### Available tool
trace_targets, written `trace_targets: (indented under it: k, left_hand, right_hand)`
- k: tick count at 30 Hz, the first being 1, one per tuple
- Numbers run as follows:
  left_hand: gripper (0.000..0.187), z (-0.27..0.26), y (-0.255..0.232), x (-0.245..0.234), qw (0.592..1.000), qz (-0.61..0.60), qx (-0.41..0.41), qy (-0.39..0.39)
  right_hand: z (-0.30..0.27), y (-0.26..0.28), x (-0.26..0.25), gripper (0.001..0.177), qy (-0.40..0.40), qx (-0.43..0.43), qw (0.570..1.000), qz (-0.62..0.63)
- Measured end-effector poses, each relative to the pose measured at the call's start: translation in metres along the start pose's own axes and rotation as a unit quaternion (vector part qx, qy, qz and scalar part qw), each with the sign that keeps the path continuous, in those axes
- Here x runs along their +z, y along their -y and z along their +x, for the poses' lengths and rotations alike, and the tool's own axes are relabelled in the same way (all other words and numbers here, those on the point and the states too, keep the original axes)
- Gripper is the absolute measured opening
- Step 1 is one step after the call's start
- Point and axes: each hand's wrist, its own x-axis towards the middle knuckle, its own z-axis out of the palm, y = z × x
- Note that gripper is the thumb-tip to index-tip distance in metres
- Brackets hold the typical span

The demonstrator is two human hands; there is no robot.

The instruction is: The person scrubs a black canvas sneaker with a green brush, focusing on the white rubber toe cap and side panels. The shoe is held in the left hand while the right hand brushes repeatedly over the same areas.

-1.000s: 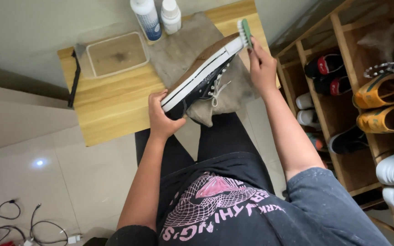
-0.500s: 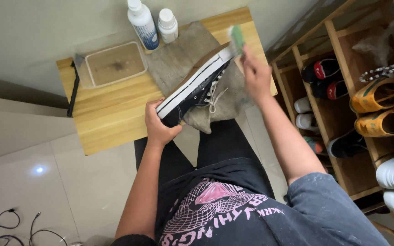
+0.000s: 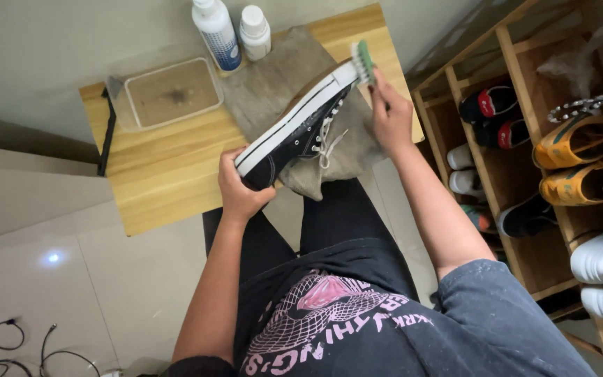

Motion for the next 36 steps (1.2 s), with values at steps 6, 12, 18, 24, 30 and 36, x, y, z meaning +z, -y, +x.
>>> trace_targets:
  k: [6, 12, 18, 24, 30, 36]
  left_hand:
    - [0.074, 0.008, 0.028, -0.013, 0.948, -0.303, -0.099, -0.015]
    - [0.071, 0.009, 0.015, -0.015, 0.957, -0.273, -0.097, -0.024]
    - [0.07, 0.007, 0.02, -0.01, 0.978, -0.201, -0.042, -0.041]
    - [0.071, 0.002, 0.017, -0.006, 0.987, -0.153, -0.015, -0.043]
    - [0.069, -0.003, 0.014, -0.004, 0.992, -0.123, -0.012, -0.037]
    - [0.07, -0.003, 0.009, -0.006, 0.993, -0.111, -0.008, -0.031]
  right_hand:
    - [0.014, 0.023, 0.004, 0.031, -0.03, 0.004, 0.998, 0.048]
    - [-0.031, 0.02, 0.013, 0.03, 0.007, 0.027, 0.999, -0.022]
    - [-0.035, 0.011, 0.017, 0.03, -0.055, 0.023, 0.998, -0.014]
    - [-0.013, 0.019, 0.022, 0.031, -0.054, 0.049, 0.997, -0.016]
    - [-0.046, -0.02, 0.039, 0.019, 0.003, -0.026, 0.999, -0.047]
    - [-0.025, -0.002, 0.023, 0.034, -0.026, 0.025, 0.999, -0.026]
